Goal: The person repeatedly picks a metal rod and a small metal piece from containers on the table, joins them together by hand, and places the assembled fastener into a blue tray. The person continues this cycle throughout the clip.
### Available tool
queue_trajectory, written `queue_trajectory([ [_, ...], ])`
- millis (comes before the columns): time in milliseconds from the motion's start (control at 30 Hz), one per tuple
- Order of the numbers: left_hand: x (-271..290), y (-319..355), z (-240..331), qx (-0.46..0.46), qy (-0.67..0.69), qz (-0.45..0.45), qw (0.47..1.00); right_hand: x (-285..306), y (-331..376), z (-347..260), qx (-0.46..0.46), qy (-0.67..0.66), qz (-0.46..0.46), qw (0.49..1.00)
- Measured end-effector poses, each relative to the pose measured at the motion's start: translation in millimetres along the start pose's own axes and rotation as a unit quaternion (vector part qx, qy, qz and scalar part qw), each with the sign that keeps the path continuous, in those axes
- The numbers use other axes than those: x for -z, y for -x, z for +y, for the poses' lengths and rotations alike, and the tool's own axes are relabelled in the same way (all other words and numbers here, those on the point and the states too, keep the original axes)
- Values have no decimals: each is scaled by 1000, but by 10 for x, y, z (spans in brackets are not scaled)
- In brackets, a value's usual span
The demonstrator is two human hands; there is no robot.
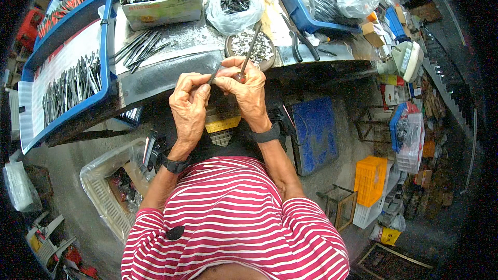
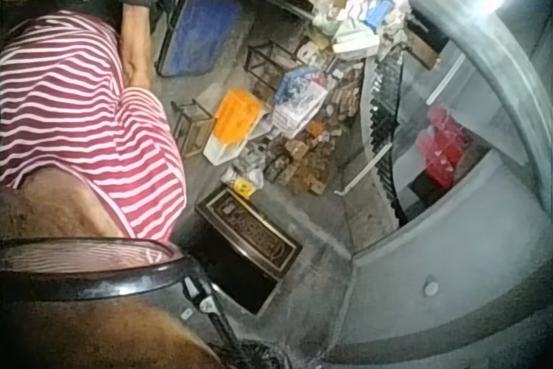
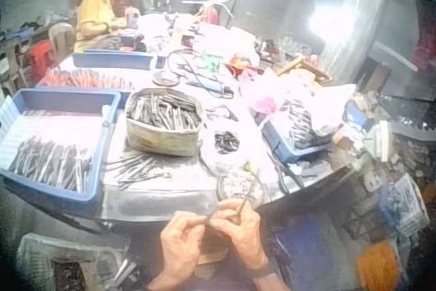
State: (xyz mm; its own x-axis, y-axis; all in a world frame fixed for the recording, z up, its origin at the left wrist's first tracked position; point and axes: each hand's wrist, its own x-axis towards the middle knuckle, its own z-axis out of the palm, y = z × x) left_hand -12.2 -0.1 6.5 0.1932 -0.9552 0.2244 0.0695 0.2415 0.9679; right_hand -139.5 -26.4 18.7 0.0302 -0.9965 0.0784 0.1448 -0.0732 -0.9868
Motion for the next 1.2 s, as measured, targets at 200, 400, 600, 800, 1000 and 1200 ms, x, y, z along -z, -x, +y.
queue_trajectory([
  [200, 7, -13, -8, -2, -30, 49, 998, -163, 17, 12, 41, 92, 26, 995],
  [400, 42, -33, 2, 43, 13, 48, 998, -291, 51, 58, 99, 160, 53, 981],
  [600, 27, -35, -8, 95, 113, 48, 988, -370, 60, 111, 116, 133, 70, 982],
  [800, -47, -195, -54, 116, 153, 76, 978, -520, -88, 153, 158, 156, 97, 970],
  [1000, -13, -229, -98, 111, 168, 71, 977, -478, -115, 129, 152, 192, 82, 966],
  [1200, -1, -226, -111, 90, 117, 64, 987, -417, -130, 128, 136, 155, 84, 975],
])
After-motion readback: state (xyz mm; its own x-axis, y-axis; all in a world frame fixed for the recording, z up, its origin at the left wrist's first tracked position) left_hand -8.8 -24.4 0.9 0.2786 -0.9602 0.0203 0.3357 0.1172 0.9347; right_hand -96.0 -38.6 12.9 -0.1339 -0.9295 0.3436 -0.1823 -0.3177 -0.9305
